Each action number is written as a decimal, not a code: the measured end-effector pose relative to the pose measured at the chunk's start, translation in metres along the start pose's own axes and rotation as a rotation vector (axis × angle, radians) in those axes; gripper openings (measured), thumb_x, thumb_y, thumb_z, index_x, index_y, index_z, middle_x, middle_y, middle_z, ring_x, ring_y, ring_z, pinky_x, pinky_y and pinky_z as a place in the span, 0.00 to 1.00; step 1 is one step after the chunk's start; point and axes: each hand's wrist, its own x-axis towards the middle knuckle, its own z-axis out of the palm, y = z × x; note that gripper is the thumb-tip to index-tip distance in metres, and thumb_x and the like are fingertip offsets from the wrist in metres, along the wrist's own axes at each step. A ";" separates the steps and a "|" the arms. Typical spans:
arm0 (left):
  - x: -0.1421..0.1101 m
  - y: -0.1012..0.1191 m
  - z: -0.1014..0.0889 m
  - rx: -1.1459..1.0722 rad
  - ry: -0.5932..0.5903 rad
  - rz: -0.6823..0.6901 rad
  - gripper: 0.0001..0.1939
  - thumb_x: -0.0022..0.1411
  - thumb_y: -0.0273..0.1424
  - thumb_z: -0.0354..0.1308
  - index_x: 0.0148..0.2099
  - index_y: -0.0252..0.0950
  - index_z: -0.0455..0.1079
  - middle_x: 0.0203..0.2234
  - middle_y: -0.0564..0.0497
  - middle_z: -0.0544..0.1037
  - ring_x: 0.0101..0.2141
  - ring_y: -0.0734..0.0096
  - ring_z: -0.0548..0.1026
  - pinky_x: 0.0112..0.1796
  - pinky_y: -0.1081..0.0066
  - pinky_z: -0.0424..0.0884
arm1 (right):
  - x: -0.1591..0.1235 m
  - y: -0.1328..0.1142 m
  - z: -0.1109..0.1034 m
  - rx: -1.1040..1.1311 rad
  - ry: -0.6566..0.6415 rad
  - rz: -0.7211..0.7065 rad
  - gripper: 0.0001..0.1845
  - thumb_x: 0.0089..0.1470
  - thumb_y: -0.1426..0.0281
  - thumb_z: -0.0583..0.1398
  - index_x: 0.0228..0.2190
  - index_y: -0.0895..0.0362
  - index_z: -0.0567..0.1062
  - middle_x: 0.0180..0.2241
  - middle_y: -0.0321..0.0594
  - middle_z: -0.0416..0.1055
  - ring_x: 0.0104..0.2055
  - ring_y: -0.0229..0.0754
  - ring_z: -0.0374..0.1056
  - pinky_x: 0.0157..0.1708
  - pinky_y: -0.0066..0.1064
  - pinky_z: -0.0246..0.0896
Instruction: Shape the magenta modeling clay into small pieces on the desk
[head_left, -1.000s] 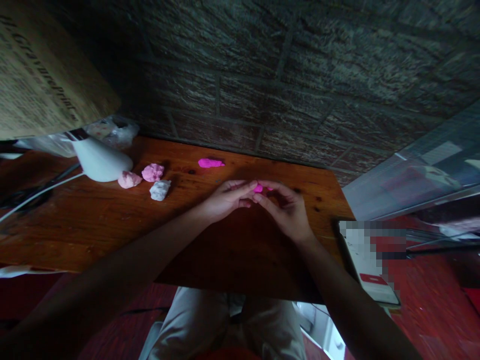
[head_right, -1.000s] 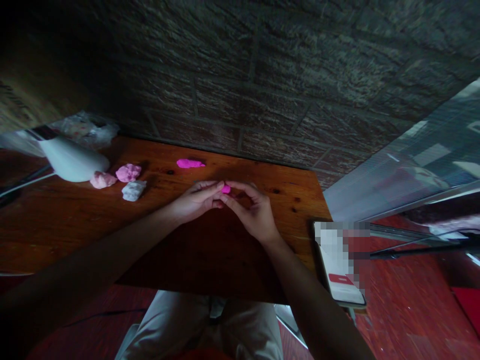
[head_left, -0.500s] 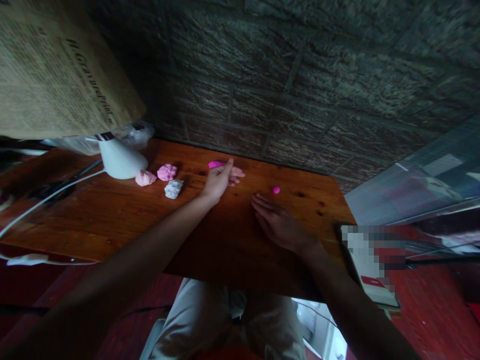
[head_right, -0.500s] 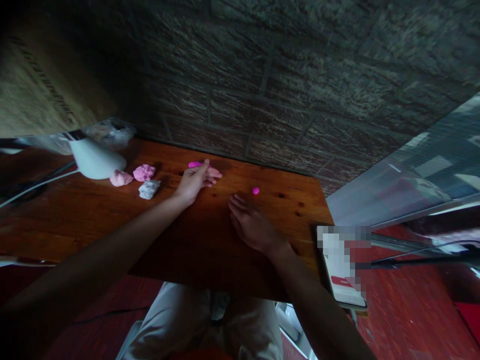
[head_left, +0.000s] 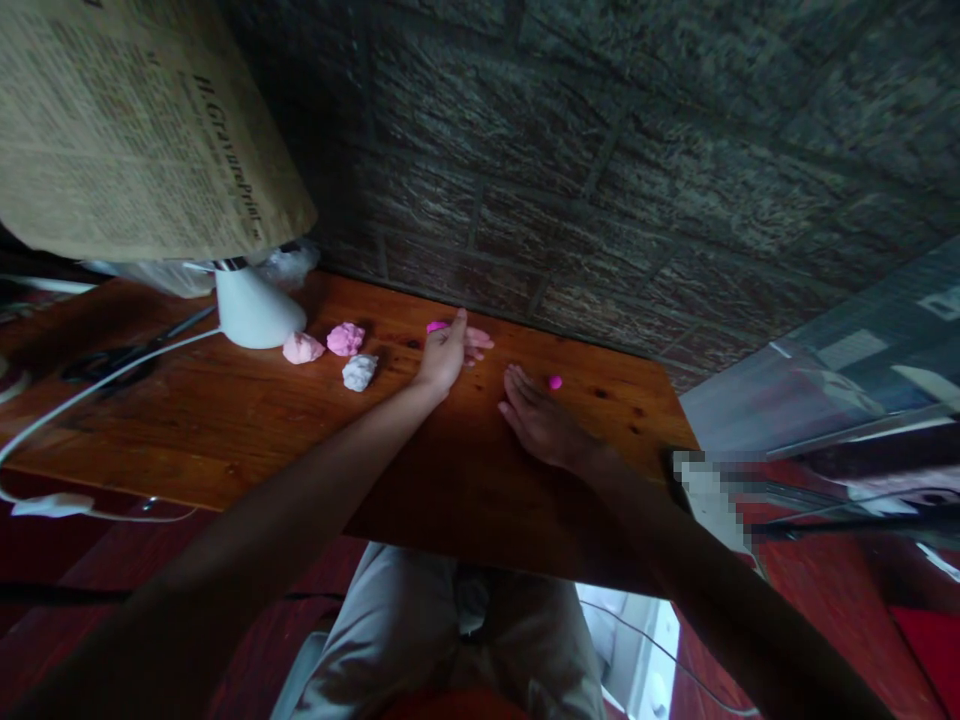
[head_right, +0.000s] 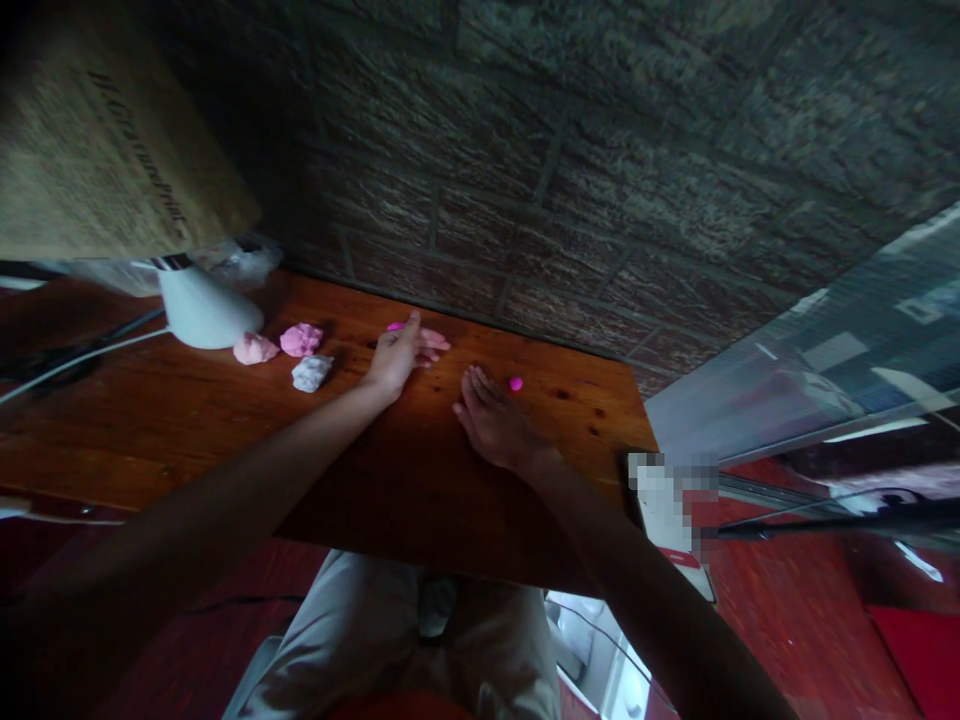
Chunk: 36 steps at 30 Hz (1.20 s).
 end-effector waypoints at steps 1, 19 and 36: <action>0.000 0.000 0.000 -0.005 0.005 0.006 0.37 0.66 0.61 0.50 0.26 0.33 0.75 0.28 0.39 0.84 0.22 0.74 0.74 0.26 0.74 0.66 | 0.003 -0.005 0.002 0.007 -0.011 -0.020 0.34 0.72 0.59 0.47 0.68 0.69 0.61 0.70 0.63 0.56 0.74 0.61 0.50 0.71 0.59 0.52; 0.010 -0.007 -0.006 -0.038 0.034 0.049 0.39 0.67 0.62 0.45 0.24 0.34 0.74 0.26 0.39 0.83 0.20 0.72 0.74 0.23 0.72 0.66 | -0.017 -0.016 -0.003 -0.139 -0.089 -0.187 0.35 0.73 0.60 0.41 0.71 0.71 0.52 0.72 0.61 0.51 0.77 0.53 0.42 0.73 0.52 0.51; 0.020 -0.001 -0.018 0.026 0.230 0.273 0.41 0.68 0.63 0.40 0.22 0.36 0.73 0.21 0.43 0.81 0.19 0.72 0.74 0.23 0.71 0.69 | 0.056 -0.003 0.008 -0.178 -0.162 0.076 0.39 0.72 0.59 0.42 0.69 0.80 0.52 0.72 0.68 0.44 0.77 0.59 0.39 0.74 0.54 0.43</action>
